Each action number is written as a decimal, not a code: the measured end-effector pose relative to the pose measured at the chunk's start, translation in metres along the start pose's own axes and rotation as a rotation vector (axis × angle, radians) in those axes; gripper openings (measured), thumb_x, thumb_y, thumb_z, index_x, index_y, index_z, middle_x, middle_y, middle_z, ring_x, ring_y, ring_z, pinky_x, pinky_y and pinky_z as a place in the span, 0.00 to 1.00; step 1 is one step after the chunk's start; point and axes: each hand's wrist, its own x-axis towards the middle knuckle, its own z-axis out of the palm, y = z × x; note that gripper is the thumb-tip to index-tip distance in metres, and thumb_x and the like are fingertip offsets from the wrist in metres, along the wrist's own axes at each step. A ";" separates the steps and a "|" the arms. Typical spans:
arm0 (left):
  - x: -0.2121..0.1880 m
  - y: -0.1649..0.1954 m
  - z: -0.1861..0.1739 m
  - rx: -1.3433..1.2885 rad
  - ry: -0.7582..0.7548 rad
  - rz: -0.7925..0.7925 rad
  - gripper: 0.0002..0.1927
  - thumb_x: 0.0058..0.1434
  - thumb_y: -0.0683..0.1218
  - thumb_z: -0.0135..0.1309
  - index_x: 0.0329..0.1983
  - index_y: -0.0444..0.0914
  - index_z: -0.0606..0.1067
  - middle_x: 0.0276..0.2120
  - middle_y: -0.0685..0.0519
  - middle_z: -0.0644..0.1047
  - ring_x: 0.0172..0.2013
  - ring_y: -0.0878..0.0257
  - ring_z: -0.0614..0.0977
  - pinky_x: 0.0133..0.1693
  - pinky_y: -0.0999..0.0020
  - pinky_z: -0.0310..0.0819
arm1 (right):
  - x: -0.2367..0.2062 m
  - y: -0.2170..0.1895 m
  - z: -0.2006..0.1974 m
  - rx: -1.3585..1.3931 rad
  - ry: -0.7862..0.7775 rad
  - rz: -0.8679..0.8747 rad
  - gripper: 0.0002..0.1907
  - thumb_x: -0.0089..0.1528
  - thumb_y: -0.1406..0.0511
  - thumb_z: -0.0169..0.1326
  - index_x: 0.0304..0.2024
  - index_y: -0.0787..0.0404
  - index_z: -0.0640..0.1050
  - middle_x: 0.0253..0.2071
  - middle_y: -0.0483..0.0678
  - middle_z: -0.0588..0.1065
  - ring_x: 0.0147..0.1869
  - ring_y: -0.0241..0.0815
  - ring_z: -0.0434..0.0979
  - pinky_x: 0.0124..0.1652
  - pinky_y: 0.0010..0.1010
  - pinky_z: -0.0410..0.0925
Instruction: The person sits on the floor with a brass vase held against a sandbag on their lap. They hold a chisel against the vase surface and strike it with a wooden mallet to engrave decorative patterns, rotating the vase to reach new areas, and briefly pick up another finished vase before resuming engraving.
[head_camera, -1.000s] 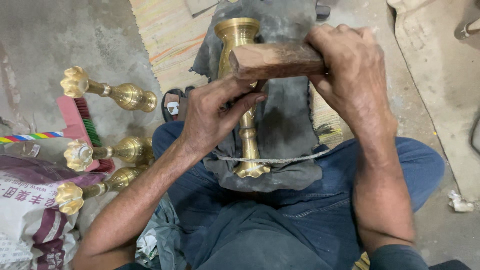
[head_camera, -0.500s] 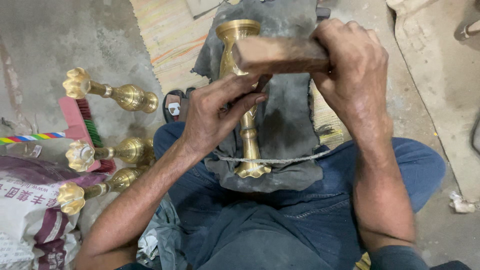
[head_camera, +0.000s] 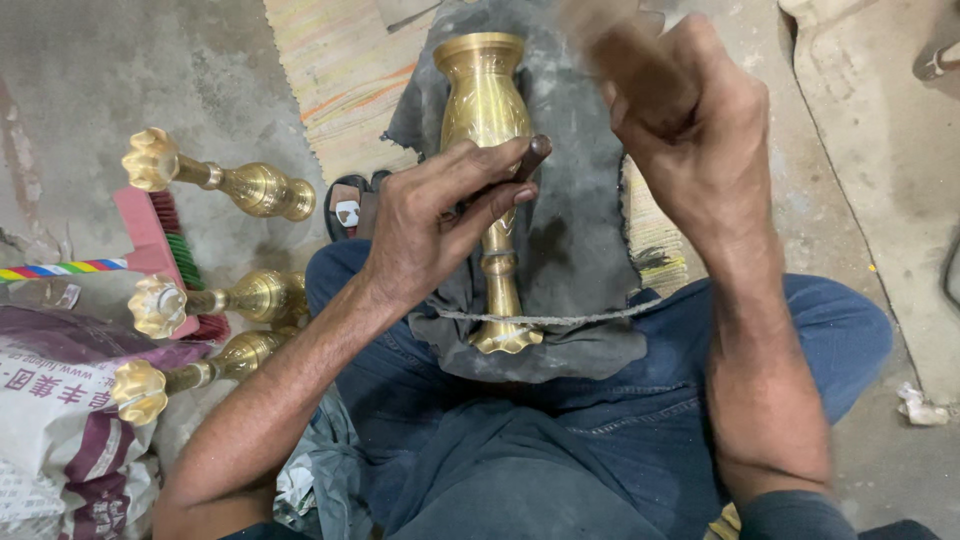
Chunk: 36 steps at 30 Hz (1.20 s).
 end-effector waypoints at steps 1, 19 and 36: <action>0.000 0.000 0.000 -0.009 -0.005 0.006 0.21 0.67 0.41 0.65 0.62 0.38 0.75 0.40 0.51 0.82 0.39 0.63 0.86 0.39 0.67 0.82 | -0.001 0.001 0.002 0.246 -0.035 0.203 0.13 0.64 0.67 0.63 0.44 0.62 0.71 0.33 0.47 0.72 0.37 0.42 0.72 0.39 0.36 0.68; -0.003 -0.005 -0.002 -0.115 0.020 0.014 0.18 0.70 0.39 0.63 0.62 0.38 0.75 0.51 0.49 0.83 0.49 0.61 0.87 0.49 0.68 0.87 | -0.006 0.011 0.002 -0.164 0.050 -0.250 0.15 0.63 0.74 0.65 0.44 0.68 0.71 0.37 0.56 0.75 0.44 0.57 0.79 0.42 0.43 0.69; 0.001 -0.004 -0.003 -0.002 -0.009 0.051 0.22 0.67 0.41 0.66 0.63 0.38 0.74 0.45 0.50 0.83 0.44 0.60 0.88 0.45 0.67 0.85 | -0.012 0.028 0.001 0.022 0.028 0.007 0.14 0.67 0.66 0.65 0.49 0.61 0.73 0.37 0.47 0.73 0.44 0.46 0.78 0.44 0.38 0.67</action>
